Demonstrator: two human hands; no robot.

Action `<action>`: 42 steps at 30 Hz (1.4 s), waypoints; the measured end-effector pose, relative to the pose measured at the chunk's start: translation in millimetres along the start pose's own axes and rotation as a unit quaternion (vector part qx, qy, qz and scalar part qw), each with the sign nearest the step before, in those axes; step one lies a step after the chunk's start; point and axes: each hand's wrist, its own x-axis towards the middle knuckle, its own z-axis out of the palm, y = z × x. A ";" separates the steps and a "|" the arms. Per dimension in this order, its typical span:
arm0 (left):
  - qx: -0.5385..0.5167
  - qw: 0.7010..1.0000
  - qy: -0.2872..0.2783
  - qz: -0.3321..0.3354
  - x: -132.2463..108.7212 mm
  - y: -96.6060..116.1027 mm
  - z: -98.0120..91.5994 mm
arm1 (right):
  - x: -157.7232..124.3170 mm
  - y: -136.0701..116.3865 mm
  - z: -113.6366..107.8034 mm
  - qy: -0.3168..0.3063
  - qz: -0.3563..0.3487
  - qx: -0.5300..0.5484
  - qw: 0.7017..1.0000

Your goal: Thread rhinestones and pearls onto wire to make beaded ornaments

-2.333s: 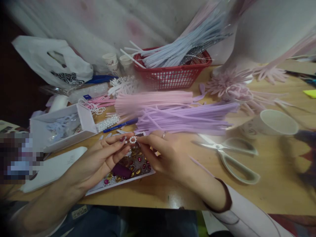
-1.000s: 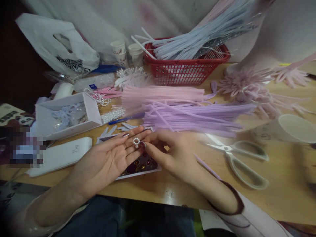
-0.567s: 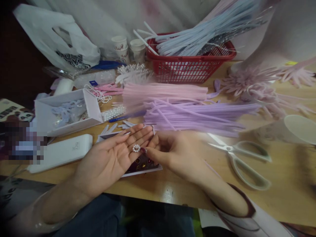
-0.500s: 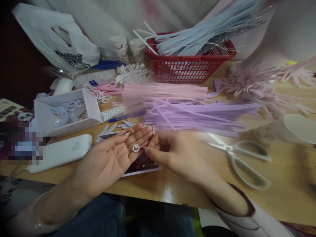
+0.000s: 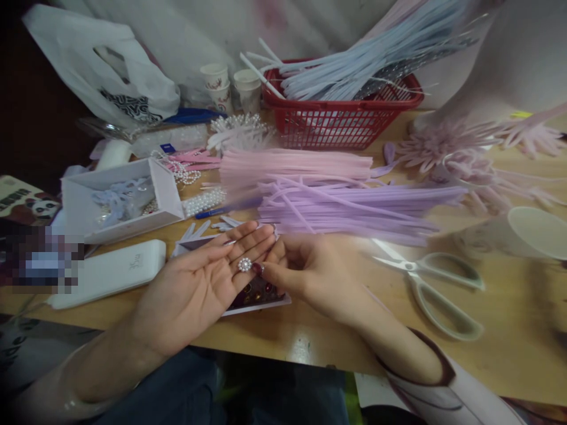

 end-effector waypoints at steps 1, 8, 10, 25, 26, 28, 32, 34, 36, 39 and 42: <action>-0.001 1.000 -0.001 0.001 -0.1 -0.1 0.0 | -0.2 0.0 0.1 0.000 0.001 0.001 1.000; 0.008 0.999 0.042 -0.007 1.2 0.5 3.8 | -0.1 -2.4 -1.3 -0.019 0.001 0.028 0.999; 0.015 0.997 0.078 -0.014 2.2 1.1 5.4 | 0.6 -1.4 -3.7 -0.031 0.007 0.042 0.999; 0.119 0.982 0.104 0.106 -10.5 10.9 0.3 | 11.5 -8.8 -19.3 0.021 -0.060 0.287 0.956; 0.142 0.980 0.098 0.101 -10.3 9.4 -0.6 | 11.3 -8.6 -19.4 0.019 -0.063 0.284 0.957; 0.200 0.973 0.080 0.077 -9.9 6.7 -2.1 | 11.5 -7.7 -19.8 0.025 -0.073 0.265 0.961; 0.291 0.955 0.014 0.047 -11.2 3.4 -3.4 | 14.5 -3.8 -19.9 0.048 -0.103 0.211 0.971; 0.335 0.939 0.008 0.078 -12.9 2.4 -2.4 | 15.8 -1.1 -18.4 0.054 -0.115 0.187 0.974; 0.385 0.914 0.019 0.125 -14.1 1.6 -0.3 | 15.2 1.2 -15.4 0.058 -0.123 0.160 0.978; 0.442 0.876 0.021 0.192 -13.3 0.4 3.0 | 9.3 3.3 -8.6 0.073 -0.163 0.051 0.983; 0.475 0.846 0.020 0.244 -10.7 -0.9 4.2 | -0.1 3.6 -2.6 0.094 -0.226 -0.113 0.963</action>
